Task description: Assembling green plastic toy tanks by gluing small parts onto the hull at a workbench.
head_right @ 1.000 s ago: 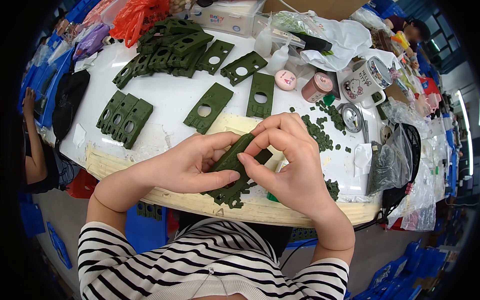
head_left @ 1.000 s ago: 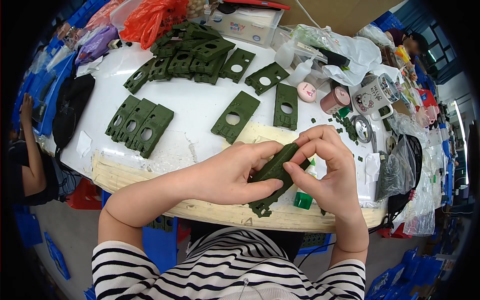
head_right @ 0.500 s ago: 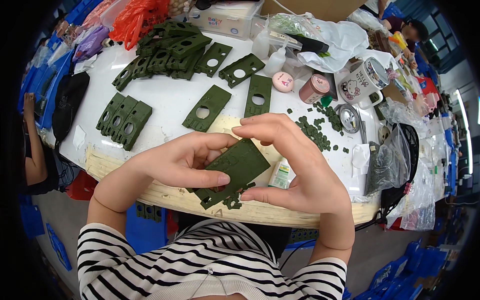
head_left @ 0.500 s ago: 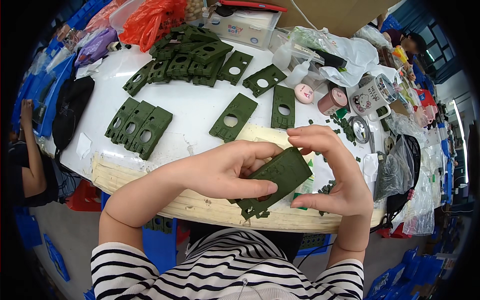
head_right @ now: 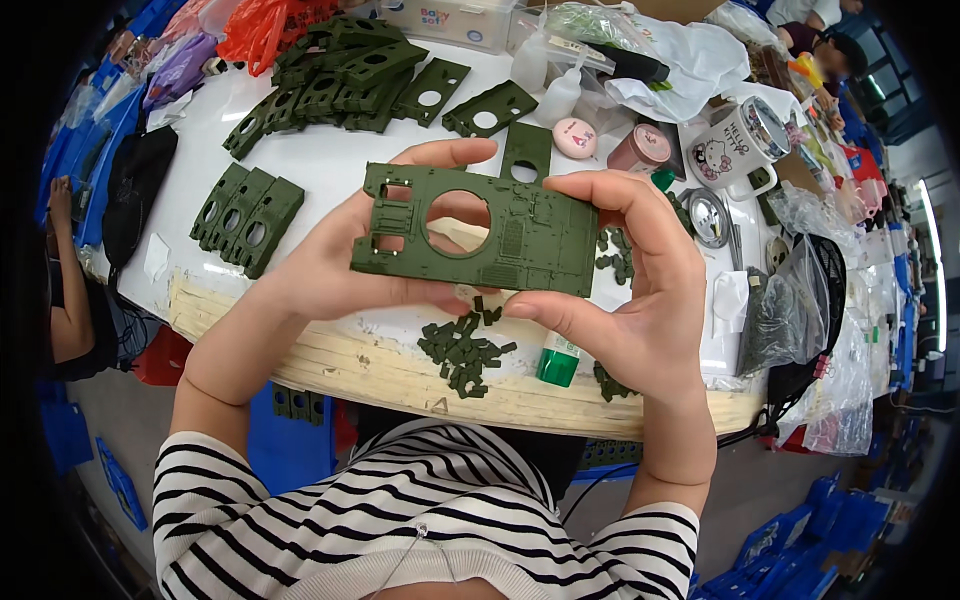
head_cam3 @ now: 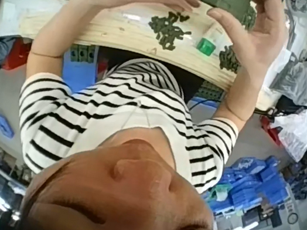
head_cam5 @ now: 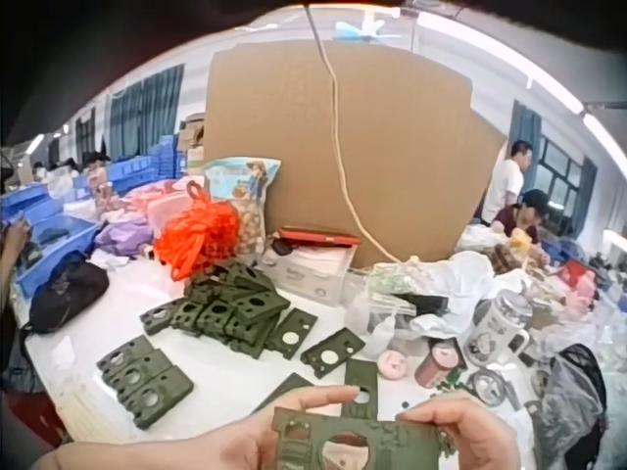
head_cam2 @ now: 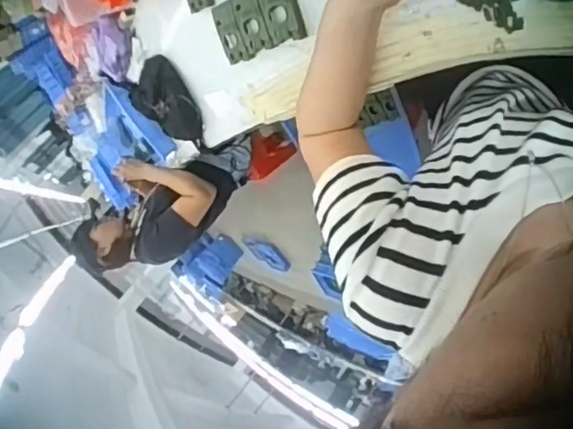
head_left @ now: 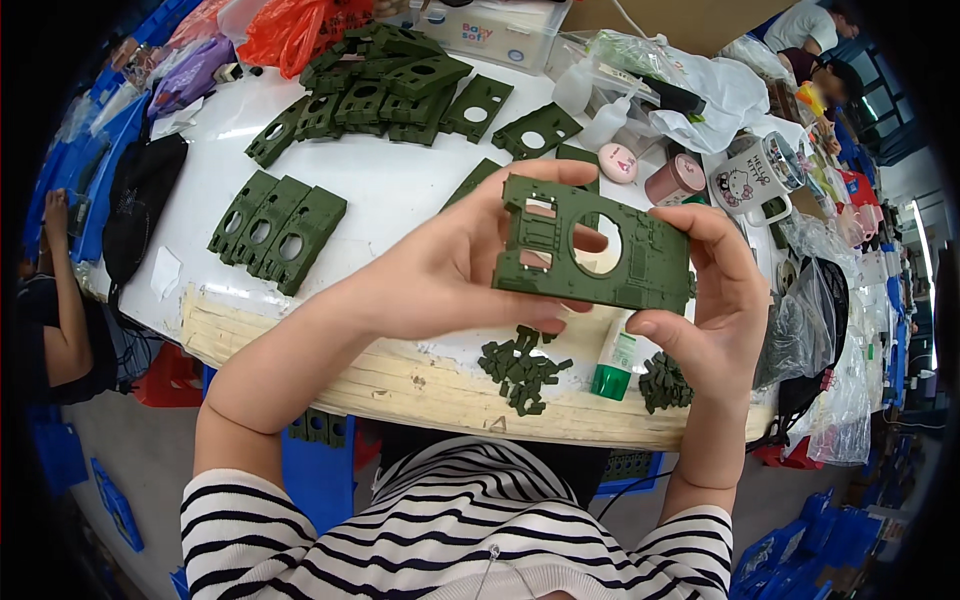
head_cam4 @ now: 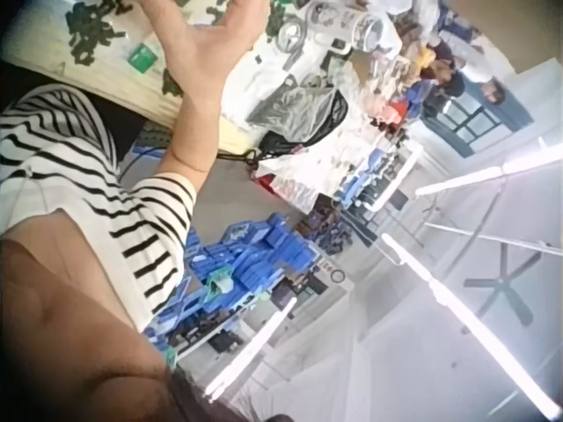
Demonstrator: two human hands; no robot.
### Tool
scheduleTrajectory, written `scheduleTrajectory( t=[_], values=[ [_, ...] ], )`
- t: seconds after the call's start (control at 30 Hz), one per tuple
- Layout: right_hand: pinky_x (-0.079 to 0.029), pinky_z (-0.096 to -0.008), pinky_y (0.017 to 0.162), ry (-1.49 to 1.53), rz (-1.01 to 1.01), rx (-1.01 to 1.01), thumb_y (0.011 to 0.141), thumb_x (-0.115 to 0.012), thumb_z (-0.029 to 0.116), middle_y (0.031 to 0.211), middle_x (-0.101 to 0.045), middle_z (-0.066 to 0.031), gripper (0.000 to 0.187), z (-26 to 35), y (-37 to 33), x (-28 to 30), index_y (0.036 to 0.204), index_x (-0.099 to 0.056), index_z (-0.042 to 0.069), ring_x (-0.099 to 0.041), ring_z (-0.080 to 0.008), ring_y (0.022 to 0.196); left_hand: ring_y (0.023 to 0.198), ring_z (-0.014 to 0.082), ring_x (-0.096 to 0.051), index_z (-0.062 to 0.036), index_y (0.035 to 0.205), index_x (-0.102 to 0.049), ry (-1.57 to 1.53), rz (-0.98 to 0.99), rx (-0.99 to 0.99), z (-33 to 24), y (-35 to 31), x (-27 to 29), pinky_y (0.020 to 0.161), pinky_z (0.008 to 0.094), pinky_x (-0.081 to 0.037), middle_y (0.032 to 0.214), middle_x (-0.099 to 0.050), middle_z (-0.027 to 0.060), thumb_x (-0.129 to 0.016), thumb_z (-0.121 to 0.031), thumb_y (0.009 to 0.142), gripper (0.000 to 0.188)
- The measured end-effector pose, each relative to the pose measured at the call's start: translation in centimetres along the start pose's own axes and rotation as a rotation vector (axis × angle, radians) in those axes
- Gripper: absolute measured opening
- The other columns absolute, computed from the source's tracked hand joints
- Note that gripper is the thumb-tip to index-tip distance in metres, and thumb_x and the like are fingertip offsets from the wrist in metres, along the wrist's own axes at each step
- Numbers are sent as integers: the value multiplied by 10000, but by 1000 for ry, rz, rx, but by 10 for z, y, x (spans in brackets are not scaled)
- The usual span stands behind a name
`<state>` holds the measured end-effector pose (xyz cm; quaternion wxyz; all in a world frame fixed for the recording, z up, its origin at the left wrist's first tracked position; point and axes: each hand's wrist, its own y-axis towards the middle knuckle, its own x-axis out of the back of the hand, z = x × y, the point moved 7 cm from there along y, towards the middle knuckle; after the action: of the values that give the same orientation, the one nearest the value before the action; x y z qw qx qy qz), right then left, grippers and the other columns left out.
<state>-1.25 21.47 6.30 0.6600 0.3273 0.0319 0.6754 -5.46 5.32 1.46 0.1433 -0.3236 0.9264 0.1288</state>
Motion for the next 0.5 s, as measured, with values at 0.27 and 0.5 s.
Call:
scheduleTrajectory(
  t=[0.27, 0.5],
  values=[
    [-454, -236, 620, -189, -46, -40, 657, -856, 183, 907, -632, -72, 492, 4, -4, -3, 1038, -607, -6, -573, -131, 714, 1023, 298, -651, -94, 1419, -296, -33, -155, -114, -10, -1, 16, 816, 355, -585, 1228, -556, 153, -749, -67, 780, 784],
    [-500, -355, 609, -455, 753, -184, 771, -676, 59, 753, -623, -102, 87, -14, -40, -63, 833, -623, 28, -622, -289, 668, 1023, 295, -651, -91, 1380, -328, -19, -183, -183, -14, 2, 22, 834, 335, -573, 1183, -589, 150, -716, 5, 795, 709]
  ],
)
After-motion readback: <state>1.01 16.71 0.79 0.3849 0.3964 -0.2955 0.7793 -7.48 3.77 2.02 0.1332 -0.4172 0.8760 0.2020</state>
